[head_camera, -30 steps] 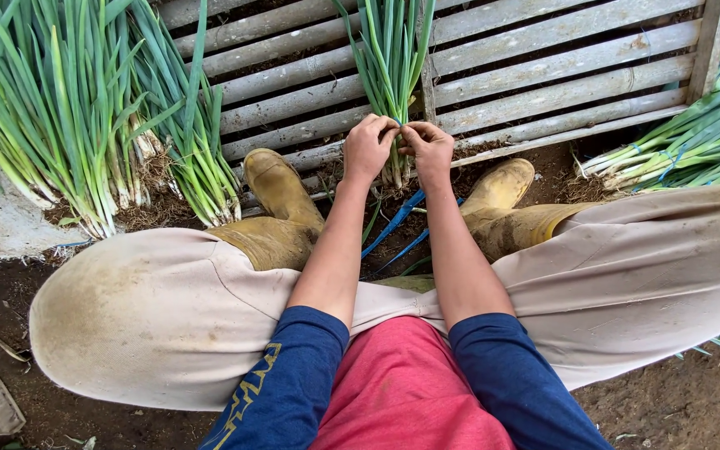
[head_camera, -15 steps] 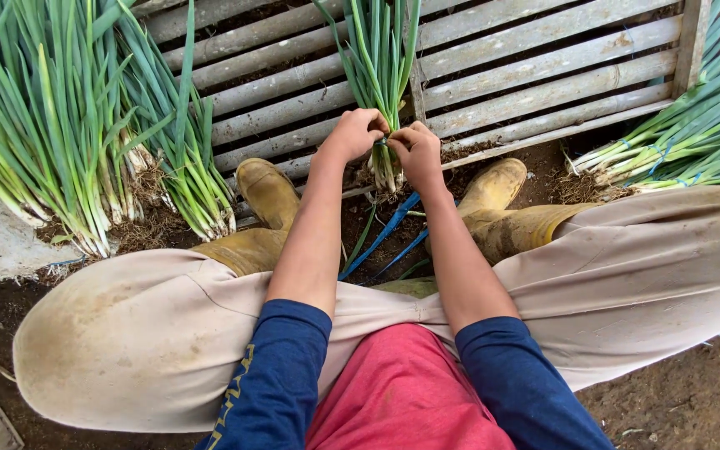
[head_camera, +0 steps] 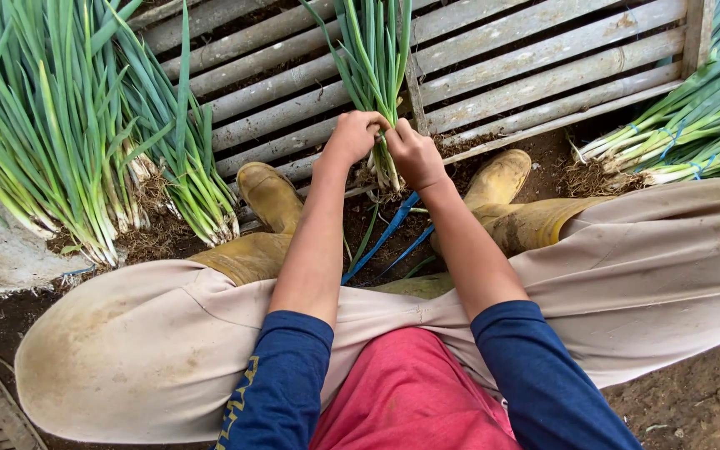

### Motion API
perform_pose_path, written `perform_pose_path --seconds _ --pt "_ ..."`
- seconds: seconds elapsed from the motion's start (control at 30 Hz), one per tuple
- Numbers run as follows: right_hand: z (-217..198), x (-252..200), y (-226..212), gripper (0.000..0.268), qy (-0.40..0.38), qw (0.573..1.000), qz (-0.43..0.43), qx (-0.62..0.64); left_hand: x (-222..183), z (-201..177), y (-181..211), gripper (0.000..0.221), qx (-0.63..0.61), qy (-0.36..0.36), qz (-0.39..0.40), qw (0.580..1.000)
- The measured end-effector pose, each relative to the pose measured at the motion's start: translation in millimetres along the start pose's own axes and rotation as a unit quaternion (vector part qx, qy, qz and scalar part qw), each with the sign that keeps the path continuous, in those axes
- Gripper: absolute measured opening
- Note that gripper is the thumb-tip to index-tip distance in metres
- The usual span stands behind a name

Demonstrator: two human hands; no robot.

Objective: Bundling green onions using plastic ties

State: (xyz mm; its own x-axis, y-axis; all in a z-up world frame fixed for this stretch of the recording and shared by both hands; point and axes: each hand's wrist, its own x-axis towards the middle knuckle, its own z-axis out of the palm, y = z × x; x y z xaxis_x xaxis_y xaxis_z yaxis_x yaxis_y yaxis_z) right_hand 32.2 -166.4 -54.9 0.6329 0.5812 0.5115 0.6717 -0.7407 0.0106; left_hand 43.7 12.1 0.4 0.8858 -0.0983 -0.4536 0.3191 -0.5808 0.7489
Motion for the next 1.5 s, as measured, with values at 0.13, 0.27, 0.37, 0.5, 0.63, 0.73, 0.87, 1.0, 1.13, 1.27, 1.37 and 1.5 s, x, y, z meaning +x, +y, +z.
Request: perform_pose_path --seconds 0.13,0.27,0.37,0.5,0.63,0.73,0.87,1.0,1.13,1.27,1.37,1.5 --pt "-8 0 0 0.015 0.005 0.998 -0.044 -0.035 -2 3 -5 0.025 0.027 -0.007 -0.002 1.000" --pt "-24 10 -2 0.017 0.008 0.998 -0.057 -0.015 -4 2 3 0.029 0.033 -0.031 -0.007 0.999" --pt "-23 9 -2 0.017 0.021 0.998 -0.048 -0.023 -3 0 1 0.021 0.028 -0.031 0.001 0.999" --pt "-13 1 -3 0.017 0.024 0.999 -0.031 -0.014 -7 2 -4 0.015 0.045 -0.011 -0.002 0.999" --pt "-14 -4 -7 0.014 0.017 0.999 0.032 0.027 4 32 -37 0.007 0.015 0.073 0.005 0.997" --pt "-17 -2 -16 0.014 0.020 0.974 0.152 0.165 -13 42 -27 0.006 -0.027 0.150 -0.006 0.988" --pt "-38 6 -21 0.018 0.034 0.899 0.314 0.303 -38 48 -3 0.009 -0.155 0.261 -0.034 0.952" --pt "-37 10 -24 0.018 0.019 0.874 0.360 0.325 -45 68 -11 0.013 -0.196 0.301 -0.104 0.927" --pt "-34 13 -25 0.020 -0.004 0.842 0.390 0.373 -43 78 -25 0.015 -0.256 0.333 -0.160 0.893" --pt "-30 17 -25 0.023 -0.010 0.851 0.381 0.360 -45 84 -32 0.015 -0.269 0.361 -0.202 0.870" --pt "-19 13 -25 0.024 -0.024 0.856 0.388 0.341 -48 79 -28 0.017 -0.287 0.370 -0.204 0.859" --pt "-12 5 -24 0.022 -0.052 0.833 0.425 0.351 -48 76 -7 0.022 -0.400 0.344 -0.203 0.825"
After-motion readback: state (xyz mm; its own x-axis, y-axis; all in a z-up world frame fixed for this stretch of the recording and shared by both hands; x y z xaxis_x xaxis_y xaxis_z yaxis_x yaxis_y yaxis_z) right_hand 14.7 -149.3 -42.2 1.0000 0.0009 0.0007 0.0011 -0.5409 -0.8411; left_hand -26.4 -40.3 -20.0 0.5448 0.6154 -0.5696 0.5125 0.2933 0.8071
